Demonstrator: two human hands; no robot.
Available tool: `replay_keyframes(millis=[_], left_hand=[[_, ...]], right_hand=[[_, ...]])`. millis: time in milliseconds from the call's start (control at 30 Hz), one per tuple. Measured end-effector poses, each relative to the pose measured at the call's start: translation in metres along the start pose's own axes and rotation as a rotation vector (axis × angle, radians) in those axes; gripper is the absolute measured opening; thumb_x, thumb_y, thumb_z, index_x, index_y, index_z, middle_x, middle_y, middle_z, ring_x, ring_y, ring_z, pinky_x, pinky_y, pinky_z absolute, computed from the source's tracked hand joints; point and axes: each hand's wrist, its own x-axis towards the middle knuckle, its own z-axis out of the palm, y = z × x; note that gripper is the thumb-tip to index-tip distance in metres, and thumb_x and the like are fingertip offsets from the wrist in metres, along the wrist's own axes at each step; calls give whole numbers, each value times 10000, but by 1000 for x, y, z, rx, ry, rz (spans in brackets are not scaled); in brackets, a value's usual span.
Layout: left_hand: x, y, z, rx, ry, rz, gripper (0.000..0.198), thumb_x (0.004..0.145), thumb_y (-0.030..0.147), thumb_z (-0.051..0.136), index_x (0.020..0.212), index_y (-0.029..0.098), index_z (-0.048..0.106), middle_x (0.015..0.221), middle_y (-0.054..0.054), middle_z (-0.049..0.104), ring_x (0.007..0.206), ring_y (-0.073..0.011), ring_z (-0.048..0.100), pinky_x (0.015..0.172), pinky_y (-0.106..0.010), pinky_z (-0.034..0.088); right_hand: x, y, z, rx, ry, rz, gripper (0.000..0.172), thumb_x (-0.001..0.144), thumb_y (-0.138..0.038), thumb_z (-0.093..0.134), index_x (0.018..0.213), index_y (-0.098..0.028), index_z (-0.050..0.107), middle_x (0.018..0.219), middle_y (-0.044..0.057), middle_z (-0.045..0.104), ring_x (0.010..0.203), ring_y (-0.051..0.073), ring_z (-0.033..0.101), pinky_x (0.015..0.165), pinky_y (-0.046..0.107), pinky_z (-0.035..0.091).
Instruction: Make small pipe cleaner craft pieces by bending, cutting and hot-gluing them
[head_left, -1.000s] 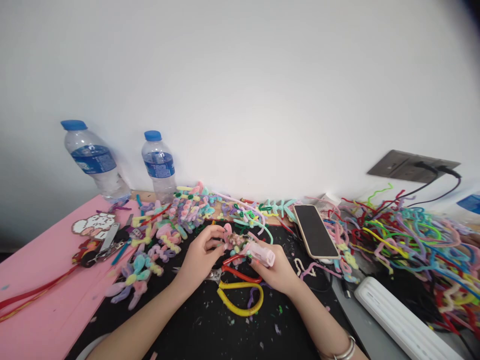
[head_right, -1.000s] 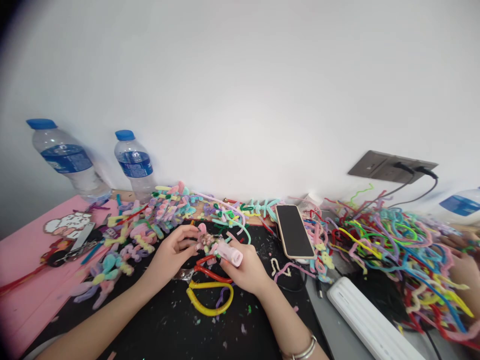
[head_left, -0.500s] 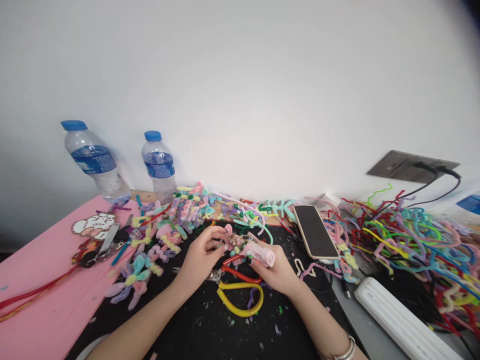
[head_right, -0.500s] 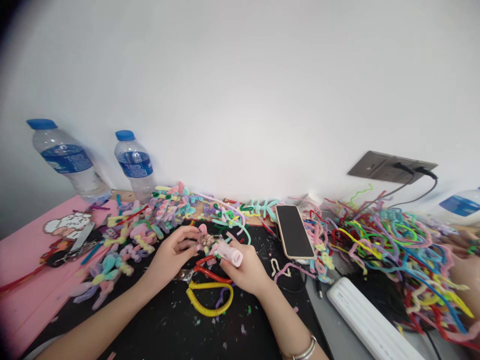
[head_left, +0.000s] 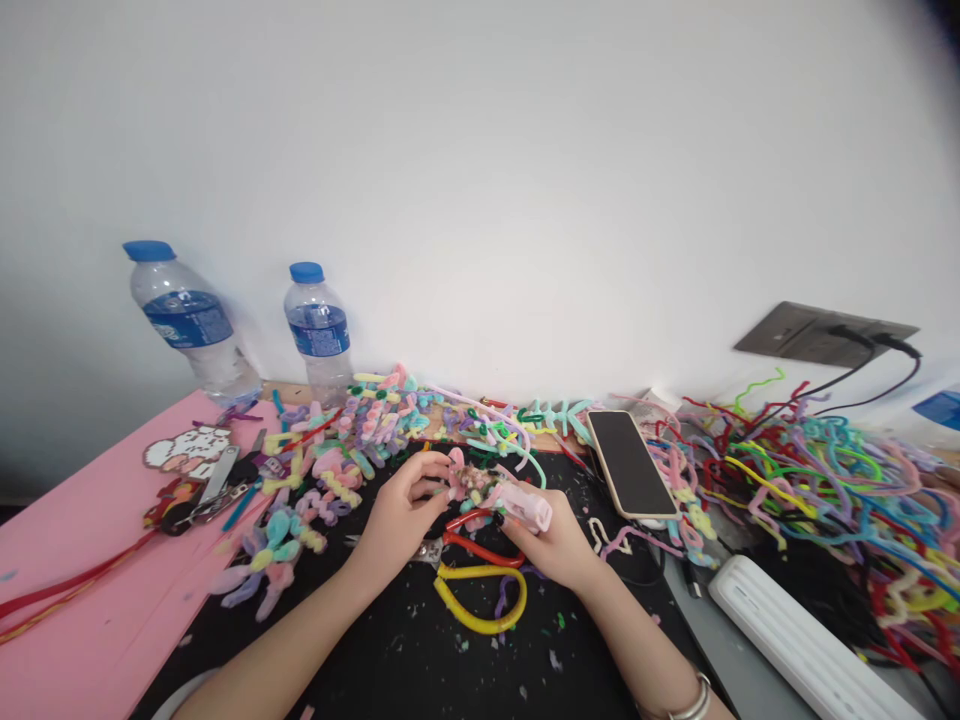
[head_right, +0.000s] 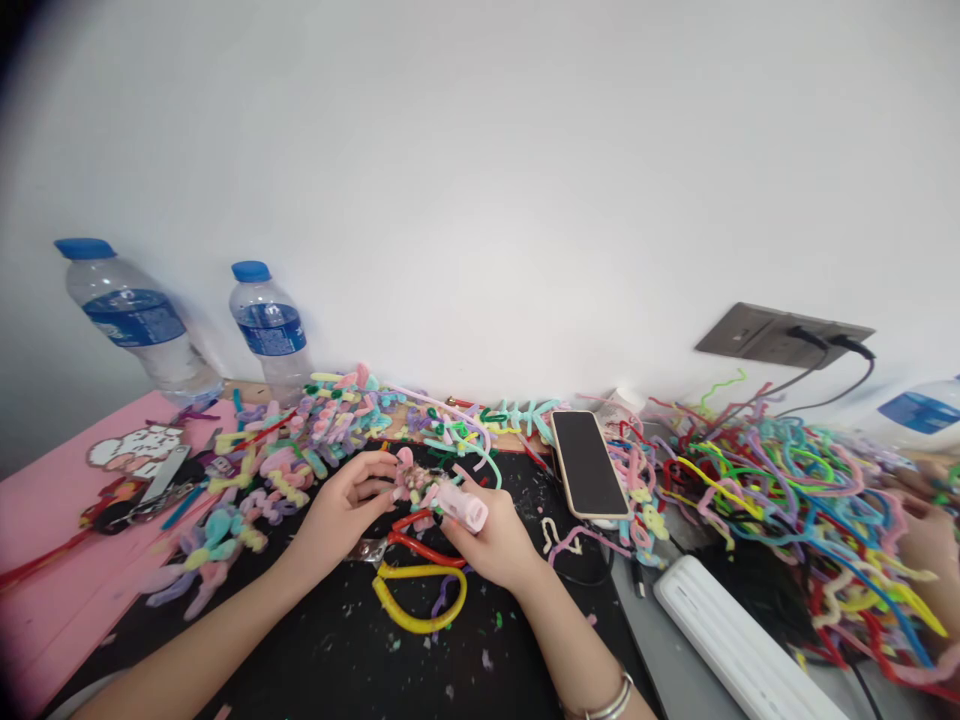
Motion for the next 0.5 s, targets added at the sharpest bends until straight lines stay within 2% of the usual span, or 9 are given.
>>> replay_keyframes(millis=[233,500], left_hand=[[1,-1,-1,5,5,-1,259,733,176,576,985,200,522,958,-39,591,813,-170,634,759,-306,500],[1,-2,0,-8,27,-4,258,737,194,582,985,203,512,966,-34,577,805,-162,626,762,-315,498]], right_hand=[[0,2,2,37,10,9,71,804,-210,491,764,-179,541,593,-26,488,510,115,412,511,229,397],[0,4,2,60,49,28,135,792,-192,505,665,-186,461,570,-42,417,494,98,382,520,213,372]])
